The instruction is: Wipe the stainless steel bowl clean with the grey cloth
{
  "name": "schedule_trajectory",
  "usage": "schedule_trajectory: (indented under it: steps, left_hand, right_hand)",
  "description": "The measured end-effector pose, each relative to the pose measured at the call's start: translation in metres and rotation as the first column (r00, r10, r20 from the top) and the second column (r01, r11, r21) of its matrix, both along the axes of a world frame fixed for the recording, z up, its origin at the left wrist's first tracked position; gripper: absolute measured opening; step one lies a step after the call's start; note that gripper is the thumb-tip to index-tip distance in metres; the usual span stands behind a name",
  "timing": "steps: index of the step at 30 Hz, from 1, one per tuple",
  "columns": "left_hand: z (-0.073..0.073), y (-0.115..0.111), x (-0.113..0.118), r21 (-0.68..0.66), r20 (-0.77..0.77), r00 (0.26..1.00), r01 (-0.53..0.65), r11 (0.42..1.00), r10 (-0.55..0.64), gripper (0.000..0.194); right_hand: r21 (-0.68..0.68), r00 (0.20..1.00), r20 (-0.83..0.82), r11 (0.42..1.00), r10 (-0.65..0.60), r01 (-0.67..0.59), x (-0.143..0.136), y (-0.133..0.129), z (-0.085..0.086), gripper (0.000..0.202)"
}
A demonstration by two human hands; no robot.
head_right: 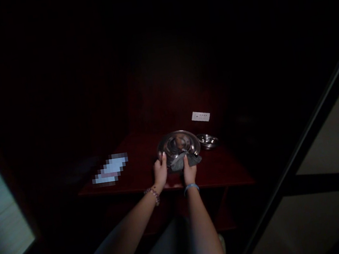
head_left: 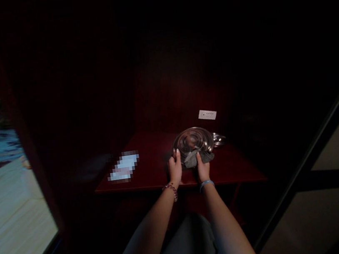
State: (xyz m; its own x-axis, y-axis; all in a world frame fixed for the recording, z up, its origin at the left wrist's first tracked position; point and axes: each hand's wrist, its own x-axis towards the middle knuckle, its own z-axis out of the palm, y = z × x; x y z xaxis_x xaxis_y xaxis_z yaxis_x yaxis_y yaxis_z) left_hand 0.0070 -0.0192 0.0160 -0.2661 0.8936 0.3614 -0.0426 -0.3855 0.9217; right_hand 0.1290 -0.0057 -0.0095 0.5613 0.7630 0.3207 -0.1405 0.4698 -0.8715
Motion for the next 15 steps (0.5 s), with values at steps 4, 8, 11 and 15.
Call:
schedule_trajectory:
  steps: [4, 8, 11, 15]
  left_hand:
    - [-0.002, 0.004, 0.005, 0.079, 0.032, 0.988, 0.148, 0.986, -0.151, 0.045]
    - [-0.010, 0.011, 0.009, 0.036, -0.011, 0.971, 0.237, 0.971, -0.237, 0.037]
    - [-0.015, 0.014, 0.009, -0.015, -0.037, 0.982, 0.185, 0.983, -0.185, 0.032]
    - [-0.017, 0.016, 0.008, -0.042, -0.091, 0.984, 0.150, 0.988, -0.153, 0.030]
  right_hand:
    - [-0.004, 1.000, -0.023, 1.000, 0.018, -0.018, 0.002, 0.003, -0.004, 0.064]
    - [0.006, 0.999, -0.016, 0.999, 0.035, -0.035, 0.002, 0.003, -0.003, 0.064]
    - [0.021, 1.000, 0.008, 1.000, 0.023, -0.023, 0.001, 0.000, -0.001, 0.062]
    - [-0.007, 0.999, 0.033, 0.999, 0.043, -0.043, 0.000, -0.004, 0.003, 0.059]
